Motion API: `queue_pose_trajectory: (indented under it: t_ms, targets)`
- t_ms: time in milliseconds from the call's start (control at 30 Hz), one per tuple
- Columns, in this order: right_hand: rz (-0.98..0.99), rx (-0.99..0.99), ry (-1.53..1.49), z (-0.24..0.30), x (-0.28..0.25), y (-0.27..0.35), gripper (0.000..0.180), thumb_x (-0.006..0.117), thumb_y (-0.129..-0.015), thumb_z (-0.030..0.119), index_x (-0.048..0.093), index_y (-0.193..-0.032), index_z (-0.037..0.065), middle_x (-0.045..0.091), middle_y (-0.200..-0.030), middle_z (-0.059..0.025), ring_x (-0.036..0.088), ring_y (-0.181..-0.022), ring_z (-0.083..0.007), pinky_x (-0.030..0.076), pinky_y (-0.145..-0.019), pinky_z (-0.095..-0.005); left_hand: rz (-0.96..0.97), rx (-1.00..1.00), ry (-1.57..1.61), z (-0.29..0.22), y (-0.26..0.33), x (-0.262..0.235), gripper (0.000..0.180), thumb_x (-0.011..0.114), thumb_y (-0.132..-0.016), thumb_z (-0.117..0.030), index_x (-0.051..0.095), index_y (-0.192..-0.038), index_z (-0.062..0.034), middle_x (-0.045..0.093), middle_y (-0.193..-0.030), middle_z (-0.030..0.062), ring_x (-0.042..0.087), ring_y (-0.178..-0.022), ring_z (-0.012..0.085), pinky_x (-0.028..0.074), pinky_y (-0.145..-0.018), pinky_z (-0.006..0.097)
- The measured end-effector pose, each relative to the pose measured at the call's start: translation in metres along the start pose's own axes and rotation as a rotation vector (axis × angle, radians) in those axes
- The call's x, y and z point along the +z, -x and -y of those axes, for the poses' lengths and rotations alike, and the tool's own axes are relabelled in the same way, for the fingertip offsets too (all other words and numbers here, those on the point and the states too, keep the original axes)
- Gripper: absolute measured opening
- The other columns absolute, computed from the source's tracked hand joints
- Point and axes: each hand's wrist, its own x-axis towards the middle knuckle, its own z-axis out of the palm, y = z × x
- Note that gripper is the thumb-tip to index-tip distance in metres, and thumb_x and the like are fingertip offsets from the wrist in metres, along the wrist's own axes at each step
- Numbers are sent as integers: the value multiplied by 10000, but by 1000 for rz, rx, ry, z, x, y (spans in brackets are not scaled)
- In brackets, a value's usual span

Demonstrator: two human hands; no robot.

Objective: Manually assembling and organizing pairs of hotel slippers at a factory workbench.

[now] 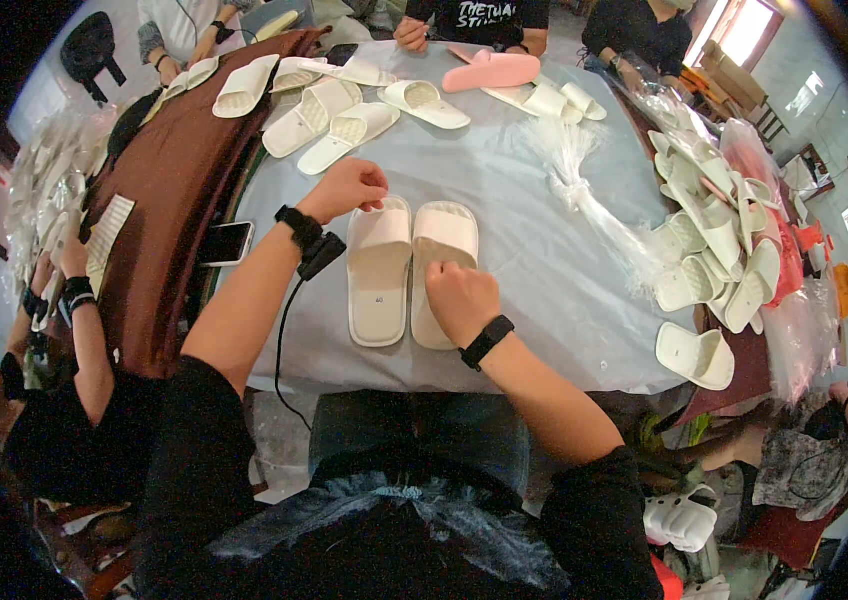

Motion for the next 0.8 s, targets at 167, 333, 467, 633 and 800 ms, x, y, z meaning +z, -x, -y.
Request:
queue_pose_trajectory:
  t_ms: [167,333,467,633,800]
  targets:
    - [35,-8,41,-7,-3,-6,37,566,-808,80,593,-782,79,648,-710,-82,686,-635,-252,532,-507,-363,138,243,-575,-25,-41,16,125,612,-744,16,645,-859,51,647,-676,111,664,-572,160,535,-546,295]
    - [25,-44,46,-8,-2,-8,44,579,-798,87,592,-758,74,651,-697,-89,686,-614,-248,532,-498,-359,172,330,-761,-24,-61,33,225,623,-724,44,682,-939,13,678,-745,138,688,-650,216,549,-613,330]
    - [11,-49,21,-3,-3,-5,59,584,-794,92,592,-739,72,654,-694,-95,687,-607,-248,532,-496,-360,85,533,-1018,-4,-68,45,251,654,-731,18,694,-961,-75,687,-819,105,675,-792,260,534,-693,382]
    - [37,-33,23,-1,-5,-4,67,583,-795,93,603,-734,75,656,-687,-97,689,-608,-247,534,-495,-357,169,356,-1015,-8,-73,57,103,605,-770,-85,673,-847,-96,663,-782,110,648,-764,314,514,-683,418]
    - [10,-25,-12,-4,-3,-5,66,575,-802,92,605,-747,73,655,-685,-95,687,-610,-254,533,-499,-370,184,504,-1123,-11,-71,53,70,583,-752,-110,650,-740,-93,660,-776,118,643,-746,328,511,-664,416]
